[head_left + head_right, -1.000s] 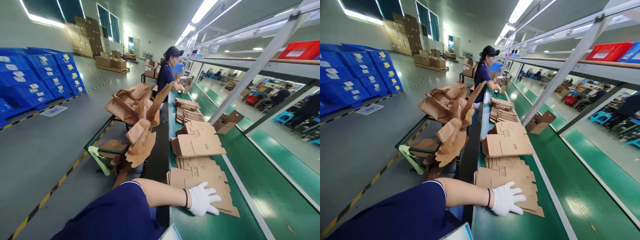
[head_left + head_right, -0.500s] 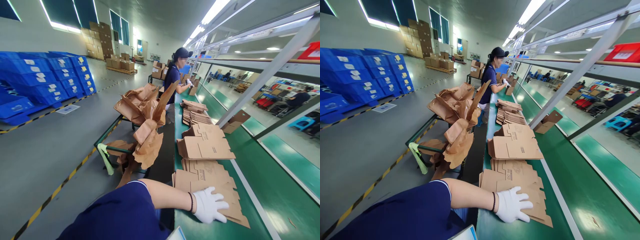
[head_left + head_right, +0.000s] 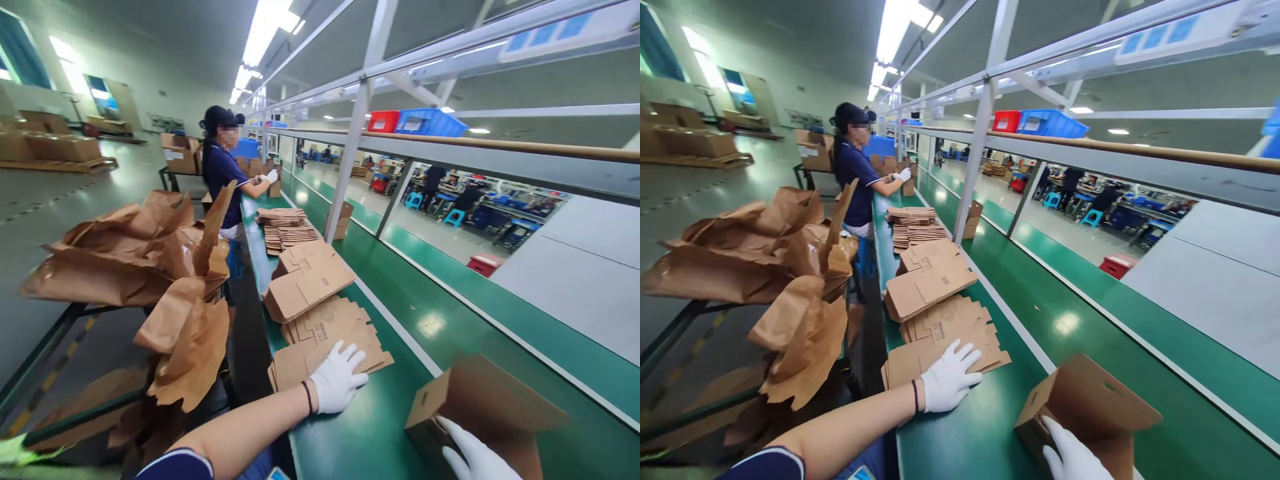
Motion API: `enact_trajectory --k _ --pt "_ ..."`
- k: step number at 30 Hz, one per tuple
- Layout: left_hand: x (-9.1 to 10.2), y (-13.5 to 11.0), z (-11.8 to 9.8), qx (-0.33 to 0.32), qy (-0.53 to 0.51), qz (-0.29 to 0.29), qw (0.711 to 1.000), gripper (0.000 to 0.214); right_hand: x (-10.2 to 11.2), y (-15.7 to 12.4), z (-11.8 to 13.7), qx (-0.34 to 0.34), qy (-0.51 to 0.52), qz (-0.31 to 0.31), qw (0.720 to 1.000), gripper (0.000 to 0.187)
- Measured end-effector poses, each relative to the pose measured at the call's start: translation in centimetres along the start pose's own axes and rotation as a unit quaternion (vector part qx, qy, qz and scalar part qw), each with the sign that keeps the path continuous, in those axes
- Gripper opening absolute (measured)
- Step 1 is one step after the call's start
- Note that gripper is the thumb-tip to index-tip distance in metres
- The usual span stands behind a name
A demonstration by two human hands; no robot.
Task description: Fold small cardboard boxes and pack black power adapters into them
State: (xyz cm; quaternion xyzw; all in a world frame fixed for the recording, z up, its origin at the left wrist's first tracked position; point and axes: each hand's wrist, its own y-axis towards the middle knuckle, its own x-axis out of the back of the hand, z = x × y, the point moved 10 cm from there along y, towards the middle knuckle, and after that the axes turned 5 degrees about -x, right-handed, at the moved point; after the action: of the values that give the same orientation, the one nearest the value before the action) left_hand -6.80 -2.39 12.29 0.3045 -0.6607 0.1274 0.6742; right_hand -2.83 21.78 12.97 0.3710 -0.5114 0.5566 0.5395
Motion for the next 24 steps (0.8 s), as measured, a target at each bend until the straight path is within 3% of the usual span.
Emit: enact_trajectory --k 10,16,21,24 --pt "-1.0 0.1 0.7 0.018 -0.014 0.024 0.999 0.035 1.2 -2.7 4.6 -0.023 -0.042 0.061 0.997 0.052" --pt "-1.8 0.3 1.6 0.021 -0.001 0.013 1.0 0.037 3.1 -3.1 7.0 0.002 -0.037 0.035 0.999 0.046" --pt "-2.6 1.0 2.6 0.014 0.034 -0.02 0.999 0.041 4.0 -2.7 8.8 0.028 -0.064 -0.009 0.997 0.032" --pt "-3.4 1.7 3.0 0.003 0.055 -0.008 0.998 0.043 4.3 -2.5 9.4 0.046 -0.084 -0.031 0.995 0.025"
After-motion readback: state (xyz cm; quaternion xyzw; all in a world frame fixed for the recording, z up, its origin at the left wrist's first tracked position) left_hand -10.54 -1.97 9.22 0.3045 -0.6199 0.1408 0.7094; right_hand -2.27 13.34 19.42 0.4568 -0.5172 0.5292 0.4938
